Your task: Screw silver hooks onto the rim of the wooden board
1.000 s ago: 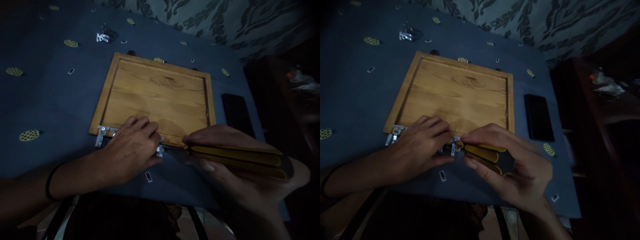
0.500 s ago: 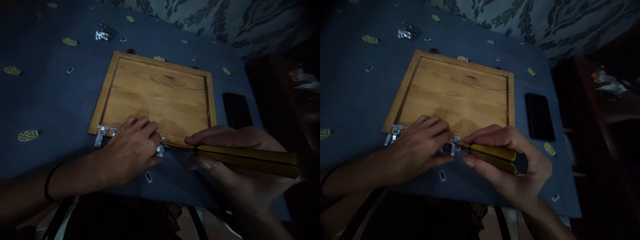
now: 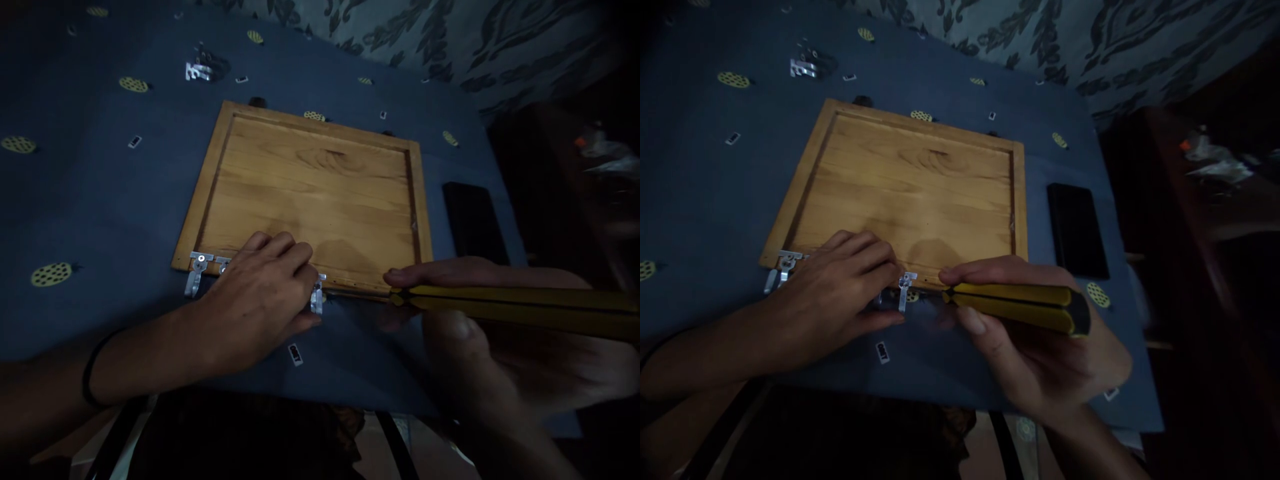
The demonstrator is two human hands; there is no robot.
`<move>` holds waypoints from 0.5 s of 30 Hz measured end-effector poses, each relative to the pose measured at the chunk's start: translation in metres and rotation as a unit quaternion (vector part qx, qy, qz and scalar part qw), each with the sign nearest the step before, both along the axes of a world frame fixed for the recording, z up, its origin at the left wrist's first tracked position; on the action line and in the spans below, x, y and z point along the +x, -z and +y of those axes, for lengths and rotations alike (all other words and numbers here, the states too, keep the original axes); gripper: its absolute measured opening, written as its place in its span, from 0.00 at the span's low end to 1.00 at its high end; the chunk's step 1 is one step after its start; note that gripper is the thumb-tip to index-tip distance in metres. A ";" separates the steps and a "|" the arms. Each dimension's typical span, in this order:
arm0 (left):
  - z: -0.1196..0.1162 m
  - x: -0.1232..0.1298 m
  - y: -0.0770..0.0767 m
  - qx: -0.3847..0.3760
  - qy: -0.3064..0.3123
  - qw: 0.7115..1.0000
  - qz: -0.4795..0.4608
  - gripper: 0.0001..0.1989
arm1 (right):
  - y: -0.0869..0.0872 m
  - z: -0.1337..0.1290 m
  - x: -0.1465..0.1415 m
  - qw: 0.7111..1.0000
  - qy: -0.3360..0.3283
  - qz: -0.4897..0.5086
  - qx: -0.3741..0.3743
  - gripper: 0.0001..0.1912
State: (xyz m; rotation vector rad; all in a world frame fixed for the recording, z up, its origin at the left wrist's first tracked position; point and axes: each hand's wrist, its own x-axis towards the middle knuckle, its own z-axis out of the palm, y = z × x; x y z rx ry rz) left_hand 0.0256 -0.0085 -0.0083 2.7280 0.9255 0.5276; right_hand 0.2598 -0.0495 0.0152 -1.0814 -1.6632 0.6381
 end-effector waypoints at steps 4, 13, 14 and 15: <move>0.001 0.000 -0.002 -0.004 0.007 1.000 0.001 0.17 | 0.002 -0.004 -0.010 0.999 0.037 0.024 -0.008 0.12; 0.000 0.000 -0.002 -0.007 0.001 1.000 0.010 0.17 | 0.001 -0.005 -0.007 0.998 0.009 0.024 -0.061 0.10; 0.000 0.000 -0.002 -0.008 0.001 1.000 0.011 0.17 | 0.001 -0.004 -0.005 0.998 0.002 0.011 -0.066 0.10; 0.000 0.000 -0.002 -0.009 0.000 1.000 0.014 0.18 | 0.000 -0.002 -0.003 0.998 0.000 0.000 -0.069 0.10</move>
